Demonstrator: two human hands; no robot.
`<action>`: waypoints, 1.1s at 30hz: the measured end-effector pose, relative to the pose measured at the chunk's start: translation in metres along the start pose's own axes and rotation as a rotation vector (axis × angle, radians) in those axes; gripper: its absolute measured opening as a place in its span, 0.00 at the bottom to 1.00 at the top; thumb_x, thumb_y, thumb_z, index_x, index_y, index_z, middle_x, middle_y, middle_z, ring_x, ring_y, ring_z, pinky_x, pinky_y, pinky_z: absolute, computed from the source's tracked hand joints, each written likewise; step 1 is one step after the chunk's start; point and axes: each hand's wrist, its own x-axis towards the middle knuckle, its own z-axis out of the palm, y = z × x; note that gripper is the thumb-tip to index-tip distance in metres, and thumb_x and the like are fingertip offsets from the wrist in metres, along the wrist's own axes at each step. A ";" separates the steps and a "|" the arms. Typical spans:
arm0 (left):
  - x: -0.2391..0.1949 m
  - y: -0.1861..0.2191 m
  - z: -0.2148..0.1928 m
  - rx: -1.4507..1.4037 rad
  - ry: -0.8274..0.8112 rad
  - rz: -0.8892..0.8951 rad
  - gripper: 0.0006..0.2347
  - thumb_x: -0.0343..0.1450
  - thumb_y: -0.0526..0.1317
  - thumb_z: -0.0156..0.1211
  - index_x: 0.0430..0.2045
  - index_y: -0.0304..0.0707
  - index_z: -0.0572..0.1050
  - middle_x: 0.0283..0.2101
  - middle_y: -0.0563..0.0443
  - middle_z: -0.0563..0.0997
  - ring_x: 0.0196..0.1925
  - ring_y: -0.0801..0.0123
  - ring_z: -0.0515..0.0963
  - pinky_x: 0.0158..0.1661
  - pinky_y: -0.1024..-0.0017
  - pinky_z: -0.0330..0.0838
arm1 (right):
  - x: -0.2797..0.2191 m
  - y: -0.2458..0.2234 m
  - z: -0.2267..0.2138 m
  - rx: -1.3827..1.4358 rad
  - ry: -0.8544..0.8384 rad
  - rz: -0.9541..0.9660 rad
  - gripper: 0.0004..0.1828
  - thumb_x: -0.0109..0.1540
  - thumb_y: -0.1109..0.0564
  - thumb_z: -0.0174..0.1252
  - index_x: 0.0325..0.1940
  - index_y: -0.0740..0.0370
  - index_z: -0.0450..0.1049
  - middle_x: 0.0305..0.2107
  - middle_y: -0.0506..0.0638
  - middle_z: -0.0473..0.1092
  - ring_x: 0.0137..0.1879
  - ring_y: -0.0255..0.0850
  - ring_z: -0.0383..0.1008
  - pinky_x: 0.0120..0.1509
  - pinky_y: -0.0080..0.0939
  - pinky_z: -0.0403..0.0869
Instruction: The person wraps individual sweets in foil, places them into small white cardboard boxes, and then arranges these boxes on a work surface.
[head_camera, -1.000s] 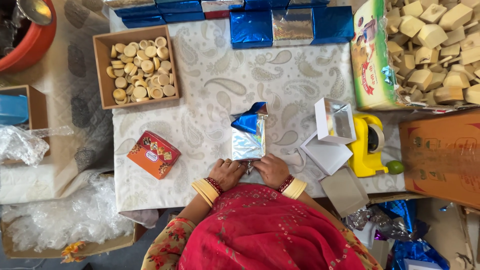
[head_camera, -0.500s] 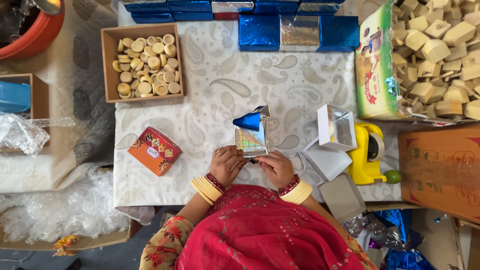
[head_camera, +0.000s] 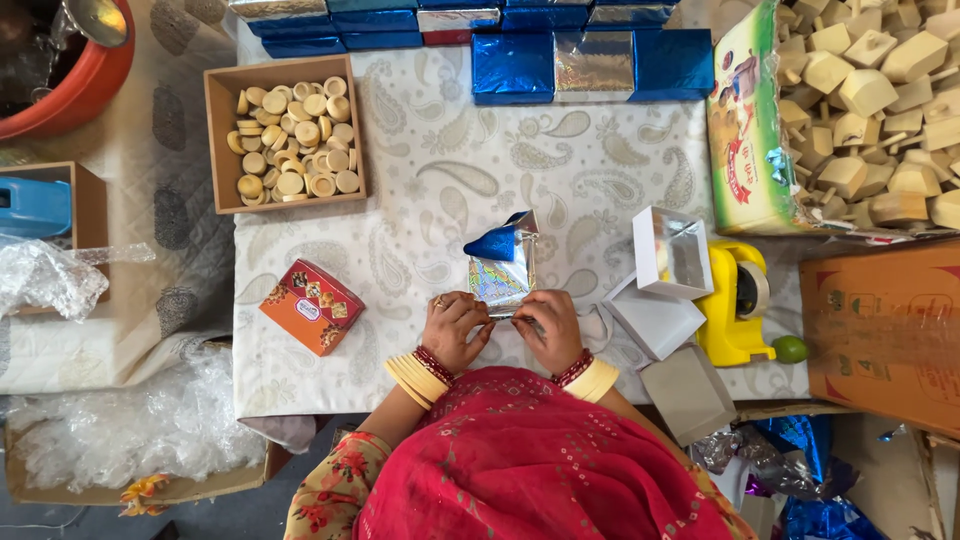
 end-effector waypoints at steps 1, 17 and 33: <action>0.001 0.000 0.000 0.001 -0.002 0.004 0.06 0.64 0.37 0.68 0.32 0.43 0.79 0.43 0.54 0.81 0.53 0.58 0.76 0.54 0.57 0.65 | 0.002 0.003 0.001 0.000 0.005 0.000 0.10 0.57 0.59 0.69 0.39 0.58 0.76 0.44 0.51 0.72 0.54 0.51 0.68 0.59 0.49 0.67; 0.002 -0.022 0.028 -0.017 -0.035 -0.208 0.17 0.58 0.46 0.77 0.33 0.40 0.77 0.54 0.36 0.70 0.58 0.44 0.69 0.54 0.49 0.63 | 0.006 0.030 0.014 -0.012 -0.126 0.137 0.08 0.53 0.61 0.66 0.34 0.59 0.75 0.33 0.50 0.72 0.45 0.51 0.67 0.50 0.49 0.67; 0.004 -0.031 0.048 -0.001 -0.026 -0.373 0.20 0.55 0.50 0.80 0.32 0.42 0.79 0.52 0.41 0.72 0.56 0.49 0.71 0.54 0.52 0.62 | 0.015 0.035 0.017 -0.008 -0.216 0.216 0.07 0.50 0.62 0.66 0.31 0.60 0.75 0.31 0.49 0.73 0.43 0.50 0.69 0.50 0.48 0.68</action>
